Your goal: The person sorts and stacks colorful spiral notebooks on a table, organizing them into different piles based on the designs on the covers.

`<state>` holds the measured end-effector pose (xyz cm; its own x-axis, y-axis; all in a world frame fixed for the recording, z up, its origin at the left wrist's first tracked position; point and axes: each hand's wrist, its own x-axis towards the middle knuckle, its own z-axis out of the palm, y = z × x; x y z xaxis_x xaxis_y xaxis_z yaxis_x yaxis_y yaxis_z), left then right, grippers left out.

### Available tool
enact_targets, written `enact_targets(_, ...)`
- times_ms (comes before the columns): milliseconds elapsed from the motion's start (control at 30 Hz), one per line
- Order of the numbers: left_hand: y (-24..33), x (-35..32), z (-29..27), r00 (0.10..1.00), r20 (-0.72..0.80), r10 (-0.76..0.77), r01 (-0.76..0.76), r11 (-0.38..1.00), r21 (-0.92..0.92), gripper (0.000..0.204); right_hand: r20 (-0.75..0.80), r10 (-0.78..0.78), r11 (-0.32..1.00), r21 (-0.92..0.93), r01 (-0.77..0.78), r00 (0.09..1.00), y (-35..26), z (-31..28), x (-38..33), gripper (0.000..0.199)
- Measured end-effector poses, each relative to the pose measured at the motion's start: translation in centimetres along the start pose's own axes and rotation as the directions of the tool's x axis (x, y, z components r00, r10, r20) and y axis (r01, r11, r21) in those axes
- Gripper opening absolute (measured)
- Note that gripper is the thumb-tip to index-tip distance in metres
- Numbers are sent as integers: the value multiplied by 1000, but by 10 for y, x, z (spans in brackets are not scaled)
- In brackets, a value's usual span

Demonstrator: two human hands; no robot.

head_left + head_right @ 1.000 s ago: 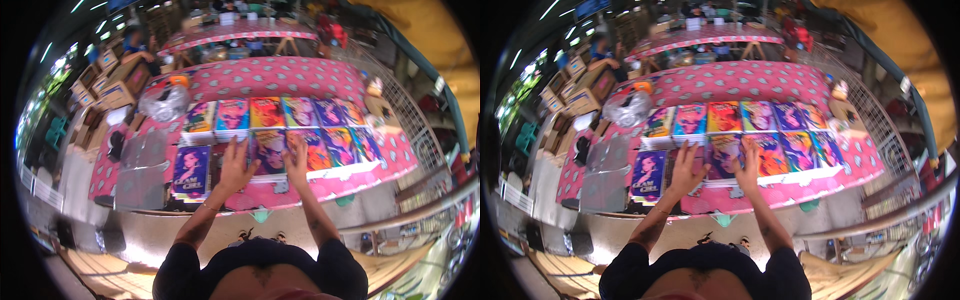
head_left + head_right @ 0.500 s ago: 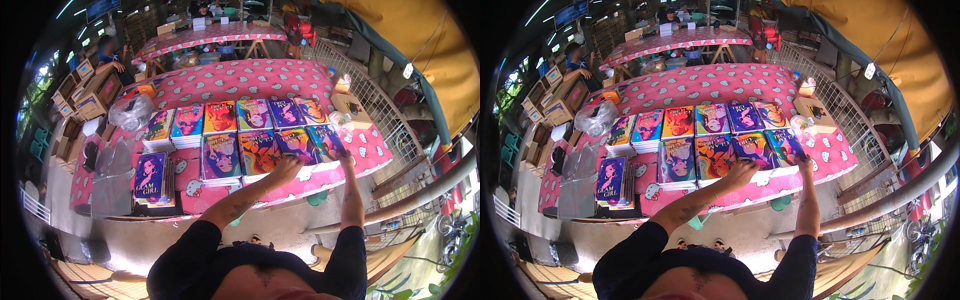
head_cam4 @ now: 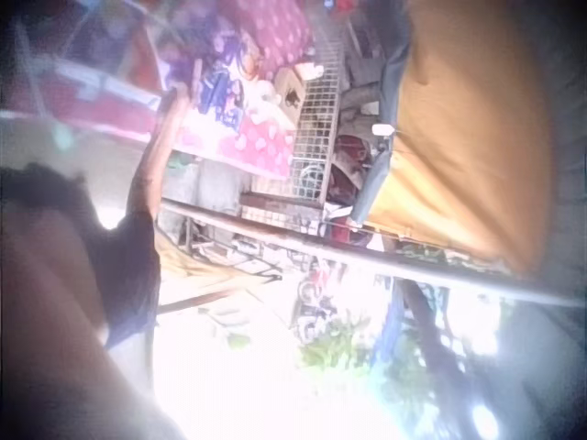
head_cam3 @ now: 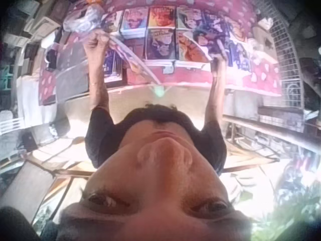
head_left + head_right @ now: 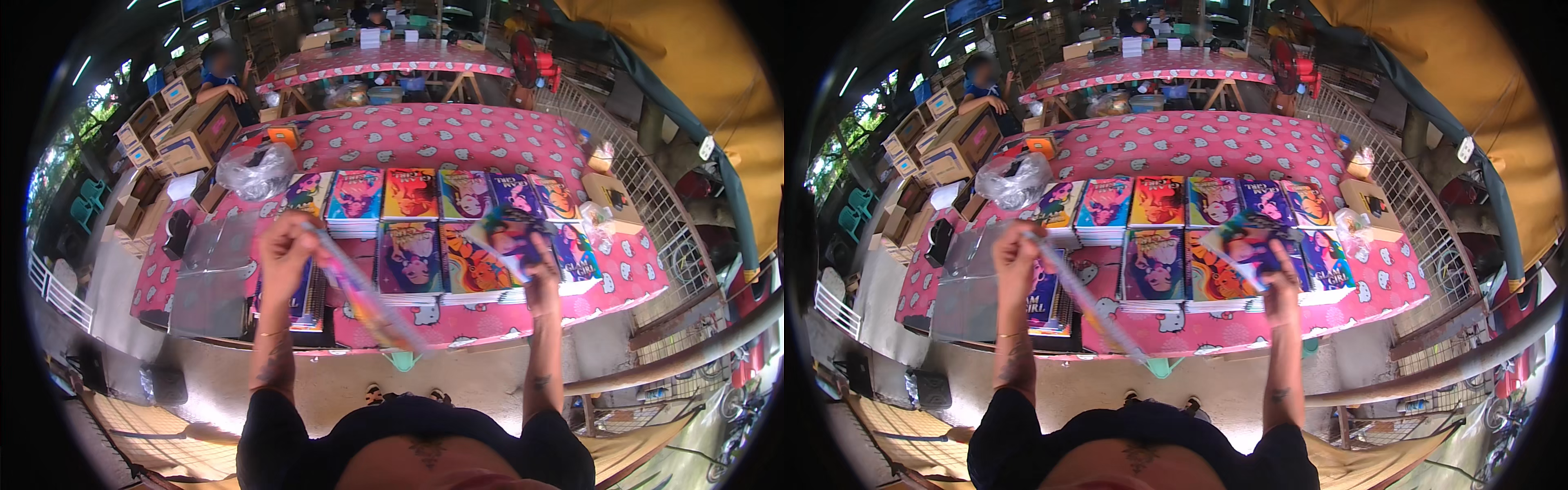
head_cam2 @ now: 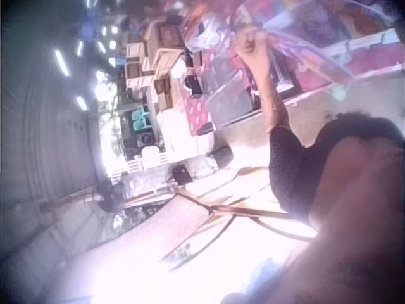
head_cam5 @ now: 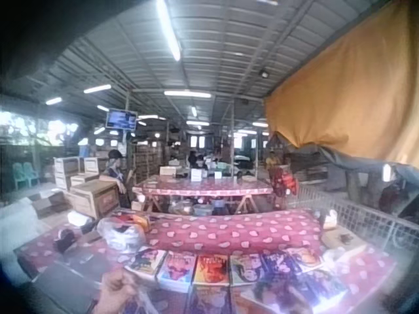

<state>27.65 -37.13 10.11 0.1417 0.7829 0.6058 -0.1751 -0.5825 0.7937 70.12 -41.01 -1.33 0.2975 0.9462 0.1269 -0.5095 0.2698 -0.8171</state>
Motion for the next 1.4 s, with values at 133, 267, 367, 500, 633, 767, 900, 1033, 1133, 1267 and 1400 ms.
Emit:
enact_targets(133,54,7,-85,997,-31,69,-51,920,388,28,346,173,985,-33,-172,922,97,132,-27,76)
enact_targets(267,27,32,-128,988,-50,-147,137,680,721,28,501,325,933,-309,-185,802,210,230,-54,76)
enact_targets(367,-105,7,-170,930,56,-363,173,566,806,40,593,163,527,-728,439,788,274,245,-72,73)
enact_targets(500,-164,-40,-157,973,4,-233,93,408,908,46,555,-80,390,-747,539,828,275,200,-62,79)
enact_targets(633,-126,-57,-72,1000,22,-7,-15,544,839,41,378,-101,-8,-925,379,920,170,126,-38,100)
enact_targets(767,-146,-99,10,893,431,127,-439,456,774,50,153,21,-468,-872,145,988,148,58,-45,90)
enact_targets(900,-197,-120,30,858,507,79,-503,322,802,49,365,-199,-410,-874,261,910,144,33,-45,39)
enact_targets(1033,-187,-100,17,871,476,124,-475,463,748,41,164,-275,157,-965,212,947,119,40,-38,21)
enact_targets(1133,-117,-59,6,962,205,178,-271,657,703,34,-130,-354,676,-720,158,926,102,47,-35,29)
enact_targets(1267,-14,-23,-55,993,-31,113,-78,836,543,22,-157,-400,858,-410,309,903,75,138,-50,31)
enact_targets(1400,41,-14,-125,945,-316,89,18,948,319,11,11,-341,849,-425,313,940,104,195,-68,34)
